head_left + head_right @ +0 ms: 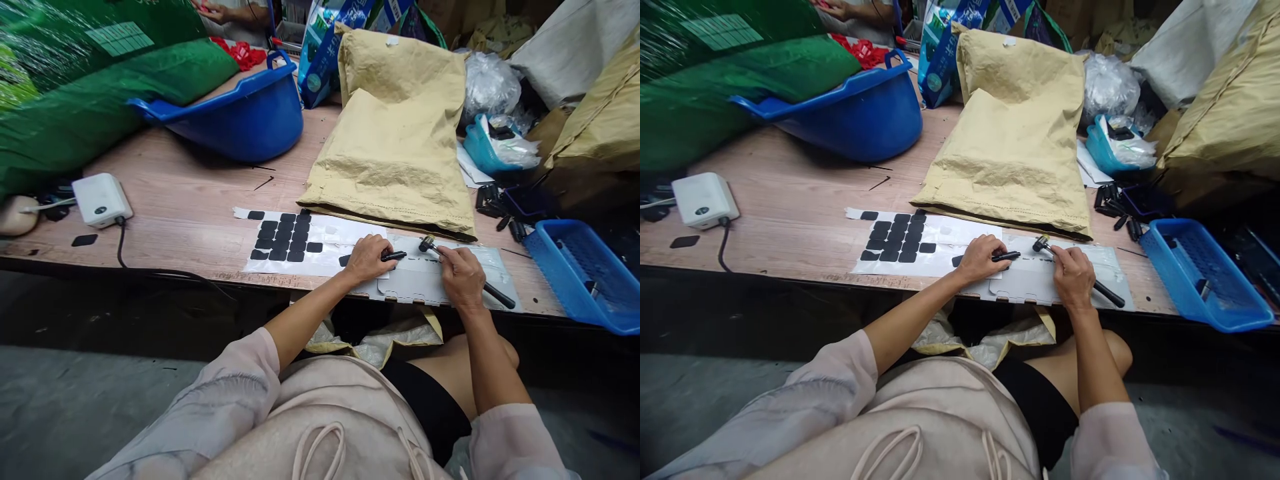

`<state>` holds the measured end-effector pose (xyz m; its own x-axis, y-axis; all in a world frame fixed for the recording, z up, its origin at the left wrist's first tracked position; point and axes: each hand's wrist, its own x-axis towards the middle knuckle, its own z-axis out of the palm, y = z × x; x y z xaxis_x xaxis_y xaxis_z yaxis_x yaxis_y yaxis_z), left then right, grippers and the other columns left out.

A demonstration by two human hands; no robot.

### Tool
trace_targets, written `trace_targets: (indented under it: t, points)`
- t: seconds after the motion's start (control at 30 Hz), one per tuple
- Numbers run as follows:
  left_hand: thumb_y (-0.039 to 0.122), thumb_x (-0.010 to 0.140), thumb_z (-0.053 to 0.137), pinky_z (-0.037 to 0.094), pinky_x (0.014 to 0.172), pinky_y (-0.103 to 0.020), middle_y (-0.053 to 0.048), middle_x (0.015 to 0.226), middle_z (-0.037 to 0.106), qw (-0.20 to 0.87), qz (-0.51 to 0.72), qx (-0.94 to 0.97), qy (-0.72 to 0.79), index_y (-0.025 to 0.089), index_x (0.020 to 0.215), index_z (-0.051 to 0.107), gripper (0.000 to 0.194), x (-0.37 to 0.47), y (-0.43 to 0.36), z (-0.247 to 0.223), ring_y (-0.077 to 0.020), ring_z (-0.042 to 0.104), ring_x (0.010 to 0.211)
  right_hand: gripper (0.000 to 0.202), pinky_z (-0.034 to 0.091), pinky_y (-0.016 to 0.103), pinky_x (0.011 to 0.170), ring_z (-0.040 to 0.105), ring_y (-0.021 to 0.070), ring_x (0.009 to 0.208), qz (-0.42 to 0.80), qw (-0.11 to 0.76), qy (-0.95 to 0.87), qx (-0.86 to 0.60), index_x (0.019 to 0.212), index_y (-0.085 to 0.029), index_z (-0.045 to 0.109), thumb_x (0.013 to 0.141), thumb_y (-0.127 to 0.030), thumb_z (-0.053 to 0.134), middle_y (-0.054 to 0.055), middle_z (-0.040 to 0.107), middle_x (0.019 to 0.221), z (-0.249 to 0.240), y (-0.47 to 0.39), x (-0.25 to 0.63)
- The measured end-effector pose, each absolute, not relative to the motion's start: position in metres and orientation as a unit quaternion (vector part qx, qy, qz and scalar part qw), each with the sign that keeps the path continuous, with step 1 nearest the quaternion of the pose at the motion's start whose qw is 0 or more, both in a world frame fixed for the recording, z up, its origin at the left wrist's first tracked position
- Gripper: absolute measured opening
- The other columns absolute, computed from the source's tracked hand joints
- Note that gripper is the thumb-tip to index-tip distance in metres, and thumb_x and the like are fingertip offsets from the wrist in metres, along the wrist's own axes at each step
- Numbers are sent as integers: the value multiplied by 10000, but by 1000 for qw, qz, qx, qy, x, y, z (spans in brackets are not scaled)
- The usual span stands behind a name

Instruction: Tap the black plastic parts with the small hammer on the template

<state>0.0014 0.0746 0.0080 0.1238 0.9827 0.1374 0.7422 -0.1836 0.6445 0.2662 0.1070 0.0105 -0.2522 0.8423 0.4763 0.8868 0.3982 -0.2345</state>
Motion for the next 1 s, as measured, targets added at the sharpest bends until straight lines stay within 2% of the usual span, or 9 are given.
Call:
trace_targets:
  t: [0.23,0.4,0.5,0.6,0.7,0.8,1.0]
  points:
    - [335,920,751,469,897,-401,-68,1010,694,218,285,730,582,207,1003,698,161,-1,70,15,-257,610,1007,310,444,380,885,548,247,913,-67,275,-791,-542,1148,-260,808,996,-329,547,82,688,947,-5,115,268]
    - [435,1016,608,478,919,-393,-87,1019,737,237,335,792,451,208,1083,688,250,-1,-1,15,-242,648,973,315,442,384,873,553,246,914,-64,266,-791,-548,1166,-257,801,1003,-321,539,88,688,971,-4,114,268]
    - [443,1050,528,497,892,-360,-86,1004,758,306,259,829,390,210,1138,692,298,-2,-50,-8,-230,697,956,313,434,385,856,558,249,916,-62,262,-786,-556,1166,-256,801,994,-311,546,90,688,979,-4,114,268]
    - [398,1026,558,517,885,-350,-86,1093,774,370,141,776,491,222,1220,684,291,-4,-72,-42,-251,730,1003,310,428,391,851,551,252,916,-54,262,-784,-560,1160,-255,801,988,-306,547,94,681,976,-5,115,267]
    - [401,975,619,540,880,-361,-100,1140,779,413,27,700,582,217,1300,675,378,-5,-70,-66,-296,736,1071,313,421,396,845,535,255,917,-48,266,-781,-563,1168,-254,795,975,-297,552,97,672,976,-6,116,267]
    - [407,939,653,546,879,-355,-89,1068,776,418,17,696,583,226,1248,707,362,-4,-67,-72,-292,733,1051,311,416,392,833,522,254,916,-48,272,-778,-565,1161,-254,793,958,-297,561,95,660,972,-8,118,267]
    - [311,914,674,531,851,-315,-75,1161,735,433,37,732,525,218,1040,743,172,-3,-78,-66,-240,709,1009,300,403,380,811,514,247,903,-58,279,-778,-560,1131,-248,797,945,-302,568,88,652,948,-9,122,267]
